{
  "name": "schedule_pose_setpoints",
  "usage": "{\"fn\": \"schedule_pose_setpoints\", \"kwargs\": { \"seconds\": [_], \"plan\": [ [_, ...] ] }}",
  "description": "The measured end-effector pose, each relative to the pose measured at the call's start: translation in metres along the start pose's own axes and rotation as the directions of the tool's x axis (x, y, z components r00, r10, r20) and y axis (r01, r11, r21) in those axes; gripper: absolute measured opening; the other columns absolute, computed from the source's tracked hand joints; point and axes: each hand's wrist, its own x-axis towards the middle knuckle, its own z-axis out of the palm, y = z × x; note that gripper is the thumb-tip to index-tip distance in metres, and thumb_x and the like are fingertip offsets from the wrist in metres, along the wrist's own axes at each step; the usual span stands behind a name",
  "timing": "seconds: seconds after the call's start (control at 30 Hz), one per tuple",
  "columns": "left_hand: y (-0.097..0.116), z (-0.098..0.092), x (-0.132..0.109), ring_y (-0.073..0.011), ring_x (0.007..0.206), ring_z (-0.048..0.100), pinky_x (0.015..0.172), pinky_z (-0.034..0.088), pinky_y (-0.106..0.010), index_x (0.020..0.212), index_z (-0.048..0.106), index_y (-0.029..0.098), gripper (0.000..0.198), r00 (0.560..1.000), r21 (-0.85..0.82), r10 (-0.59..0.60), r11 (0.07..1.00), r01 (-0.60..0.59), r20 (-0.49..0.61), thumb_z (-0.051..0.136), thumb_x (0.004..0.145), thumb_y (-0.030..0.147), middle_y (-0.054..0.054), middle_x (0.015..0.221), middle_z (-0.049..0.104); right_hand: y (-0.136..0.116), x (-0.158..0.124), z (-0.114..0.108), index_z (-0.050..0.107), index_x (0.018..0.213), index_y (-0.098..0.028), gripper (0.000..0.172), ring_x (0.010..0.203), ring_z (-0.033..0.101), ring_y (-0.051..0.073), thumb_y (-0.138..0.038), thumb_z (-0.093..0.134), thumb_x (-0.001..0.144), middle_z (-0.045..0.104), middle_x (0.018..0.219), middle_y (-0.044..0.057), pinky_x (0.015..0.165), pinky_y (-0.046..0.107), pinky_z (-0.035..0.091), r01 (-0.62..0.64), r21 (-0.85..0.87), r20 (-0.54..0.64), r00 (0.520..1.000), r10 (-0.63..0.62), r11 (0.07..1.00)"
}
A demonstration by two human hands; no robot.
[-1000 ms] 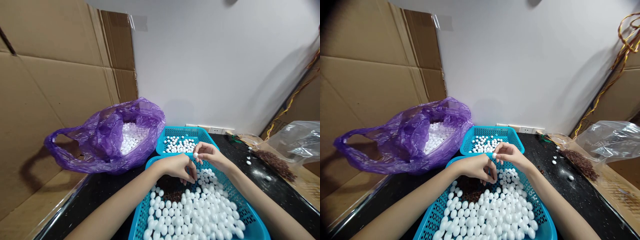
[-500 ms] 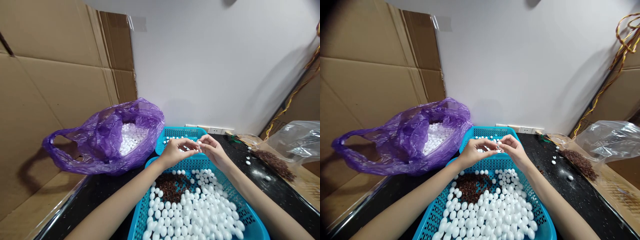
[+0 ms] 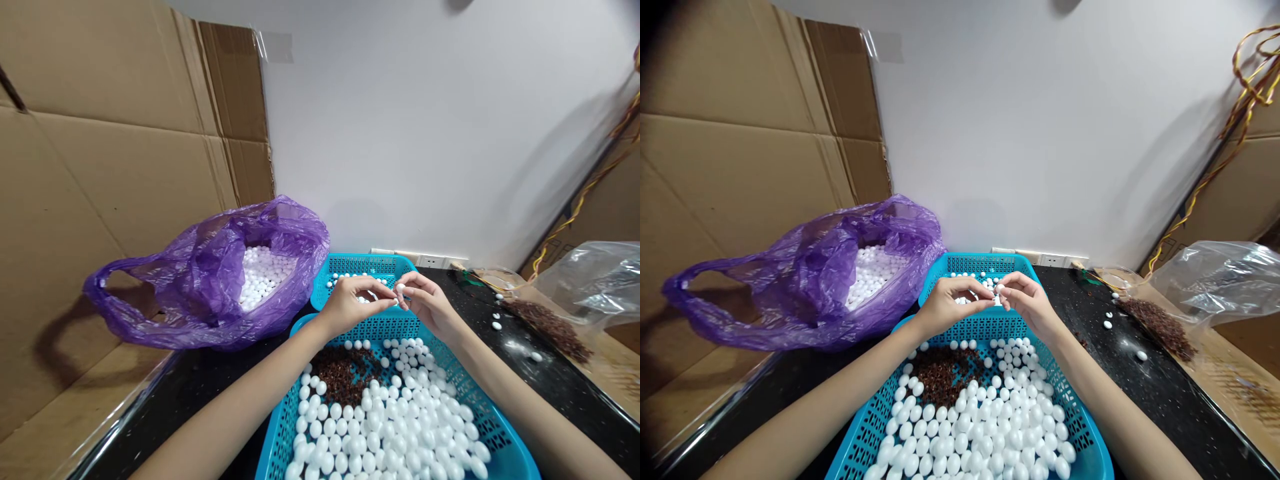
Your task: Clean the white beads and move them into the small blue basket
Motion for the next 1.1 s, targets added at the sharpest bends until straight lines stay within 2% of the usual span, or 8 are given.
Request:
{"fn": "schedule_pose_setpoints", "kwargs": {
  "seconds": [0.13, 0.27, 0.37, 0.5, 0.63, 0.77, 0.87, 1.1],
  "plan": [
    [-0.003, -0.001, 0.001, -0.0115, 0.071, 0.065, 0.065, 0.054, -0.023, 0.081, 0.071, 0.013, 0.014, 0.998, -0.033, -0.051, 0.998, 0.049, -0.042, 0.069, 0.072, 0.024, -0.005, 0.079, 0.071, 0.002, 0.000, -0.001, 0.063, 0.078, -0.022, 0.014, 0.056, 0.047, 0.010, -0.029, 0.071, 0.070, 0.054, 0.068, -0.002, 0.053, 0.026, 0.040, 0.008, 0.016, 0.007, 1.000, -0.008, 1.000],
    [-0.007, -0.002, 0.002, -0.0137, 0.081, 0.065, 0.069, 0.055, -0.024, 0.086, 0.071, 0.014, 0.017, 0.994, -0.082, -0.103, 0.992, 0.099, -0.040, 0.067, 0.074, 0.024, -0.005, 0.087, 0.071, 0.003, -0.001, -0.002, 0.064, 0.079, -0.023, 0.015, 0.059, 0.050, 0.011, -0.028, 0.073, 0.068, 0.057, 0.073, -0.001, 0.054, 0.026, 0.043, 0.028, -0.026, -0.021, 0.999, -0.029, 0.999],
    [-0.007, -0.003, 0.002, -0.0140, 0.083, 0.065, 0.067, 0.055, -0.023, 0.089, 0.070, 0.014, 0.017, 0.995, -0.061, -0.085, 0.995, 0.082, -0.049, 0.064, 0.076, 0.024, -0.006, 0.089, 0.070, 0.004, 0.000, -0.002, 0.066, 0.080, -0.024, 0.018, 0.068, 0.056, 0.013, -0.026, 0.076, 0.066, 0.062, 0.079, 0.000, 0.060, 0.026, 0.047, 0.025, -0.017, -0.050, 0.998, -0.026, 1.000],
    [0.001, -0.001, 0.000, -0.0110, 0.078, 0.064, 0.063, 0.055, -0.019, 0.087, 0.068, 0.016, 0.012, 0.982, 0.130, 0.070, 0.990, -0.047, -0.177, 0.059, 0.078, 0.018, -0.004, 0.086, 0.068, 0.002, 0.000, 0.000, 0.069, 0.081, -0.023, 0.020, 0.075, 0.060, 0.014, -0.024, 0.078, 0.063, 0.066, 0.081, 0.001, 0.071, 0.028, 0.052, -0.007, 0.025, -0.086, 0.996, 0.009, 1.000],
    [0.005, 0.003, -0.004, -0.0091, 0.068, 0.064, 0.061, 0.055, -0.019, 0.089, 0.056, 0.018, 0.014, 0.909, 0.346, 0.285, 0.922, -0.174, -0.303, 0.061, 0.076, 0.013, 0.002, 0.075, 0.065, 0.000, -0.002, 0.001, 0.071, 0.077, -0.022, 0.018, 0.076, 0.063, 0.013, -0.024, 0.079, 0.062, 0.067, 0.081, 0.000, 0.072, 0.025, 0.053, -0.033, 0.028, -0.109, 0.993, 0.036, 0.999],
    [0.001, 0.004, -0.006, -0.0095, 0.065, 0.062, 0.059, 0.053, -0.021, 0.085, 0.048, 0.020, 0.019, 0.855, 0.532, 0.452, 0.804, -0.267, -0.254, 0.062, 0.074, 0.013, 0.004, 0.072, 0.061, 0.000, -0.003, 0.002, 0.070, 0.075, -0.023, 0.015, 0.073, 0.063, 0.010, -0.023, 0.079, 0.063, 0.067, 0.081, -0.002, 0.069, 0.021, 0.053, -0.024, 0.018, -0.083, 0.996, 0.026, 1.000],
    [0.000, 0.004, -0.007, -0.0094, 0.064, 0.061, 0.059, 0.052, -0.021, 0.083, 0.046, 0.020, 0.017, 0.821, 0.605, 0.534, 0.727, -0.324, -0.202, 0.059, 0.076, 0.011, 0.004, 0.070, 0.059, 0.000, -0.004, 0.003, 0.070, 0.074, -0.023, 0.012, 0.071, 0.063, 0.009, -0.023, 0.078, 0.065, 0.067, 0.081, -0.002, 0.065, 0.018, 0.052, -0.018, 0.010, -0.043, 0.999, 0.018, 1.000],
    [0.004, 0.004, -0.007, -0.0074, 0.061, 0.058, 0.060, 0.051, -0.019, 0.081, 0.043, 0.020, 0.017, 0.798, 0.630, 0.587, 0.674, -0.385, -0.140, 0.056, 0.077, 0.009, 0.005, 0.068, 0.056, 0.000, -0.005, 0.003, 0.069, 0.072, -0.022, 0.011, 0.070, 0.063, 0.009, -0.022, 0.078, 0.065, 0.066, 0.077, -0.001, 0.064, 0.018, 0.052, -0.029, 0.004, -0.036, 0.999, 0.029, 1.000]
  ]
}}
